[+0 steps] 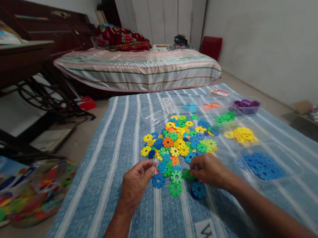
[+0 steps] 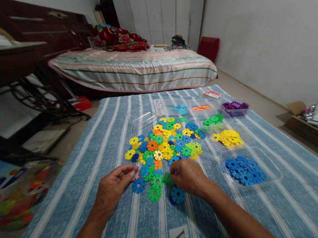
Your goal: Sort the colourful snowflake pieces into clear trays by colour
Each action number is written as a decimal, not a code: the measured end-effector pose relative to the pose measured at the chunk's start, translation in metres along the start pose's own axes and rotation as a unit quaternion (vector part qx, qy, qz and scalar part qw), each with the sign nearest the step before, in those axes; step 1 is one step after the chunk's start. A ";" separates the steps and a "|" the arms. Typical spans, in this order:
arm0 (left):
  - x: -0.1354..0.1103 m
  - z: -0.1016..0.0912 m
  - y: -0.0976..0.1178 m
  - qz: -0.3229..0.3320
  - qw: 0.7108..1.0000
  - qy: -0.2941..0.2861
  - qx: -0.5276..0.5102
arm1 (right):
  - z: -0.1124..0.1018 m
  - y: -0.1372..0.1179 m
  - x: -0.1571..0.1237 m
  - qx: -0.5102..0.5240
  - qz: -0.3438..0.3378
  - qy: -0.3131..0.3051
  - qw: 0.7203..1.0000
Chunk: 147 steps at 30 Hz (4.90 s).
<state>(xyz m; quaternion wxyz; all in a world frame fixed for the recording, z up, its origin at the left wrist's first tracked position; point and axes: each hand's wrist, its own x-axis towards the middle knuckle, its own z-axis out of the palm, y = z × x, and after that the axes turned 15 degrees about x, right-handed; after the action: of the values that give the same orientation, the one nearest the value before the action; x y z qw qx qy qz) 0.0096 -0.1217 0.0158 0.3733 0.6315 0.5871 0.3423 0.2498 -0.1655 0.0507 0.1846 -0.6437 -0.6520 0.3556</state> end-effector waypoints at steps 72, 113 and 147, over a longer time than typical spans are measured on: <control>-0.002 -0.002 0.003 -0.003 1.000 -0.021 0.002 | 0.009 -0.017 -0.018 -0.204 -0.021 -0.021 0.978; -0.007 0.003 0.001 0.015 0.997 -0.066 -0.024 | 0.025 -0.033 -0.024 -0.229 -0.071 -0.063 0.969; -0.001 0.022 -0.017 0.215 0.903 0.028 0.371 | -0.005 0.006 -0.039 -0.194 0.053 -0.001 0.980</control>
<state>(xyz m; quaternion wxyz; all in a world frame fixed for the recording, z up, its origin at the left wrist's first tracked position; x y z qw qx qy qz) 0.0203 -0.1234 -0.0096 0.0121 0.8254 0.5316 0.1893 0.2615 -0.2029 0.0578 0.0368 -0.7003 -0.6740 0.2321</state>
